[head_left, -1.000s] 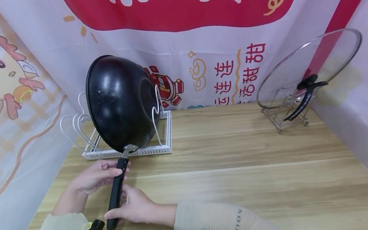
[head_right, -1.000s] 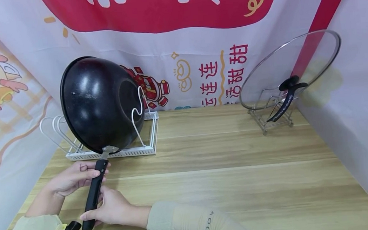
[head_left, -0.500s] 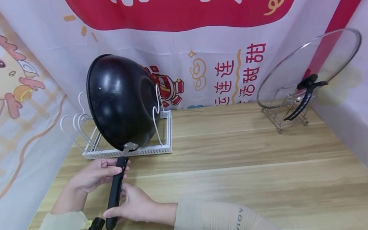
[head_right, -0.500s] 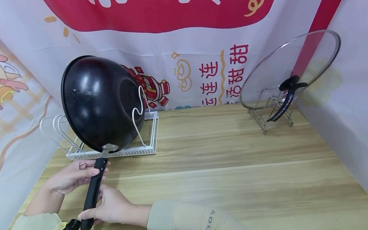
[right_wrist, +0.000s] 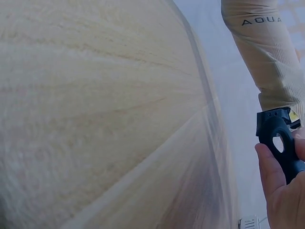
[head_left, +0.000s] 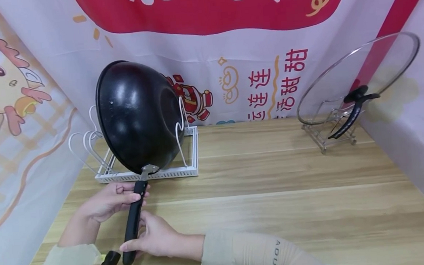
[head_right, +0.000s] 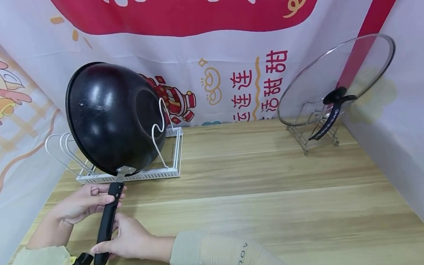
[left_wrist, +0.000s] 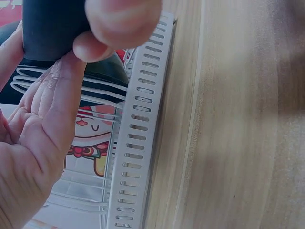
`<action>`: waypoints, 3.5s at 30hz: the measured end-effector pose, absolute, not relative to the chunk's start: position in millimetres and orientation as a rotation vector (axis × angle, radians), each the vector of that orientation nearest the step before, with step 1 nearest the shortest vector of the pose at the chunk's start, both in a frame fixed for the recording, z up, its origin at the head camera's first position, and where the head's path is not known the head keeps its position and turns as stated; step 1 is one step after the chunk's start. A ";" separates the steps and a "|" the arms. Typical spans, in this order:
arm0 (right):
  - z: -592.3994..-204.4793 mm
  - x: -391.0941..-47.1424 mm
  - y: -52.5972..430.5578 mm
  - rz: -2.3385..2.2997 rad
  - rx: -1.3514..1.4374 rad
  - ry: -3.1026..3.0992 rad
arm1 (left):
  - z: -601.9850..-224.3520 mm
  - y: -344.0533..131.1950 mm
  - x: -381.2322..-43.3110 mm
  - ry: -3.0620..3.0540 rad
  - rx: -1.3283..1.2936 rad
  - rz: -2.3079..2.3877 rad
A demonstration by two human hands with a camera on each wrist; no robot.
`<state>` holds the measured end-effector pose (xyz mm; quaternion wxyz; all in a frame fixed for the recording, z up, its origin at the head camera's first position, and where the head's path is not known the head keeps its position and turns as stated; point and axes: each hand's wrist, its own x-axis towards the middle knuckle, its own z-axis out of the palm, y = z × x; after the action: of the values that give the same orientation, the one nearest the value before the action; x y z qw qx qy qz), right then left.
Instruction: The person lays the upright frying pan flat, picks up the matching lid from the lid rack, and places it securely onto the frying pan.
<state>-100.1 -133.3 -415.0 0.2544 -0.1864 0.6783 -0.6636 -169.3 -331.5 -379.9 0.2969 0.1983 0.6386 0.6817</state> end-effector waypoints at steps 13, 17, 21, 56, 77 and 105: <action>-415.8 -101.0 -133.7 -1.787 -0.508 1.876 | -381.1 -332.0 -170.5 1.705 0.546 1.811; -411.7 -100.6 -133.4 -1.807 -0.498 1.828 | -379.1 -332.3 -171.1 1.711 0.557 1.817; -408.4 -99.5 -133.3 -1.807 -0.494 1.820 | -378.3 -332.3 -170.7 1.705 0.554 1.823; -394.3 -99.7 -133.4 -1.872 -0.432 1.645 | -374.5 -334.4 -175.4 1.638 0.595 1.852; -409.3 -100.9 -126.1 -1.797 -0.532 1.742 | -383.2 -330.6 -174.3 1.544 0.626 1.811; -393.7 -98.7 -122.0 -1.847 -0.501 1.587 | -368.7 -327.8 -173.3 1.621 0.678 1.781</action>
<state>-98.7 -122.0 -393.7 0.3217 -0.1909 0.6043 -0.7035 -173.3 -327.8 -368.7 0.3144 0.2572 0.6151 0.6757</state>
